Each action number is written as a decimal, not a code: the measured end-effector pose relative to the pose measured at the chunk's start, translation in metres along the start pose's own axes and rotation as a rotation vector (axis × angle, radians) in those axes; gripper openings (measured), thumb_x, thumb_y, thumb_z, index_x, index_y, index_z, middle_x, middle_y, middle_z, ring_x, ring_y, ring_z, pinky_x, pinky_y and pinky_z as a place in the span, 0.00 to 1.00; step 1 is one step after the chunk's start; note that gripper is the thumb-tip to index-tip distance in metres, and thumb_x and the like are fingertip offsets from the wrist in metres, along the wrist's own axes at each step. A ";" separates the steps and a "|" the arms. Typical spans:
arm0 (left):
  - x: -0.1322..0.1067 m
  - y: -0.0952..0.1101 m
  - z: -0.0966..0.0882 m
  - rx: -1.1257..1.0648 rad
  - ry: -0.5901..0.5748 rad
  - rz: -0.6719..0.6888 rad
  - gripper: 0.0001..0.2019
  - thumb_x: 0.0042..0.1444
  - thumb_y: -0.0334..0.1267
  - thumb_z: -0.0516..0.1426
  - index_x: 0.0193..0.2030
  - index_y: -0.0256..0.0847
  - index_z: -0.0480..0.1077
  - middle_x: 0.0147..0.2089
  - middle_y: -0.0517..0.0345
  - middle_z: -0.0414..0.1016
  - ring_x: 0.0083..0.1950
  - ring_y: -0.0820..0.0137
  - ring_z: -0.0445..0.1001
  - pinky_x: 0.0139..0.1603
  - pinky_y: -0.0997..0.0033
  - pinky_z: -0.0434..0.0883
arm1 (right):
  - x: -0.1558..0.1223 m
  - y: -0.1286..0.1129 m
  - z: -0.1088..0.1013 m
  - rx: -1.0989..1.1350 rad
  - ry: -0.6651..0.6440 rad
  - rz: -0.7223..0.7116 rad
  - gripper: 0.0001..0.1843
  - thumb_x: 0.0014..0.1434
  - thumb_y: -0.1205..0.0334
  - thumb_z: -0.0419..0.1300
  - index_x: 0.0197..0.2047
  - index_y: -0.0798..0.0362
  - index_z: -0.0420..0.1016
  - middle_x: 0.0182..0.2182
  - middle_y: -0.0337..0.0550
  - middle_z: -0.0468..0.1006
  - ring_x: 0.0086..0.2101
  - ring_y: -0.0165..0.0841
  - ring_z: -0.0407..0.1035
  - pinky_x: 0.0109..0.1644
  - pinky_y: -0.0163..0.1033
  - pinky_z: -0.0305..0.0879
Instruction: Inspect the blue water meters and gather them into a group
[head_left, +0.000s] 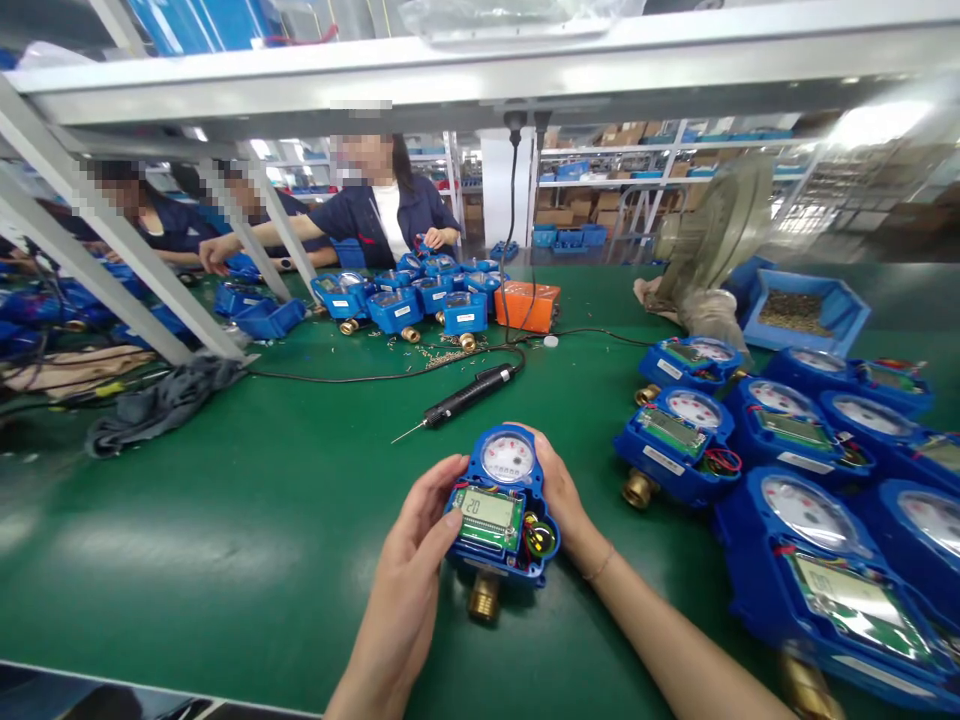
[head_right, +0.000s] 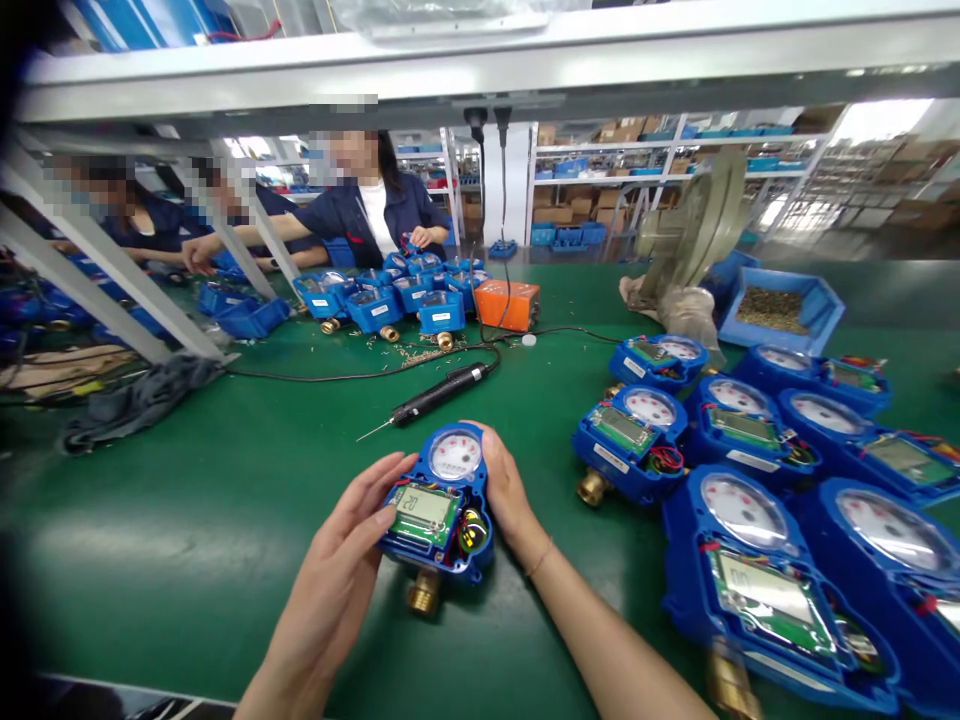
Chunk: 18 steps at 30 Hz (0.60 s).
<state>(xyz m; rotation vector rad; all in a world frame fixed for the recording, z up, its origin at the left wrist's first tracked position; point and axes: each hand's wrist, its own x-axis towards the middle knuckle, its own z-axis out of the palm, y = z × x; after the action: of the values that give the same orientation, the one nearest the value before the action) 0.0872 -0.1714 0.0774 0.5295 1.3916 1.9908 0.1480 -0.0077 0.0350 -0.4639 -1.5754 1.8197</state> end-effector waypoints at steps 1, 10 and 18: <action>-0.001 0.001 0.001 -0.001 0.008 -0.002 0.22 0.57 0.40 0.59 0.59 0.47 0.65 0.63 0.53 0.63 0.66 0.58 0.57 0.65 0.61 0.58 | 0.000 0.000 0.000 -0.002 0.001 0.000 0.24 0.64 0.44 0.45 0.51 0.50 0.70 0.52 0.43 0.72 0.53 0.38 0.65 0.61 0.44 0.58; -0.005 0.001 0.011 -0.047 0.103 -0.022 0.22 0.55 0.41 0.60 0.57 0.48 0.65 0.64 0.52 0.62 0.66 0.57 0.57 0.66 0.55 0.54 | 0.001 0.006 -0.003 0.012 -0.014 -0.008 0.23 0.65 0.45 0.45 0.53 0.50 0.69 0.52 0.42 0.72 0.52 0.37 0.65 0.60 0.43 0.59; -0.005 0.000 0.012 -0.039 0.107 -0.019 0.22 0.55 0.42 0.60 0.57 0.50 0.65 0.64 0.54 0.62 0.66 0.58 0.57 0.66 0.57 0.55 | 0.002 0.006 -0.003 -0.001 -0.013 -0.028 0.23 0.65 0.46 0.45 0.52 0.50 0.69 0.53 0.42 0.71 0.54 0.37 0.64 0.62 0.42 0.57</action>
<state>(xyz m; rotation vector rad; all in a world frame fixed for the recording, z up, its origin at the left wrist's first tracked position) 0.0984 -0.1671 0.0816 0.3954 1.4130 2.0528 0.1473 -0.0044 0.0291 -0.4294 -1.5836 1.8045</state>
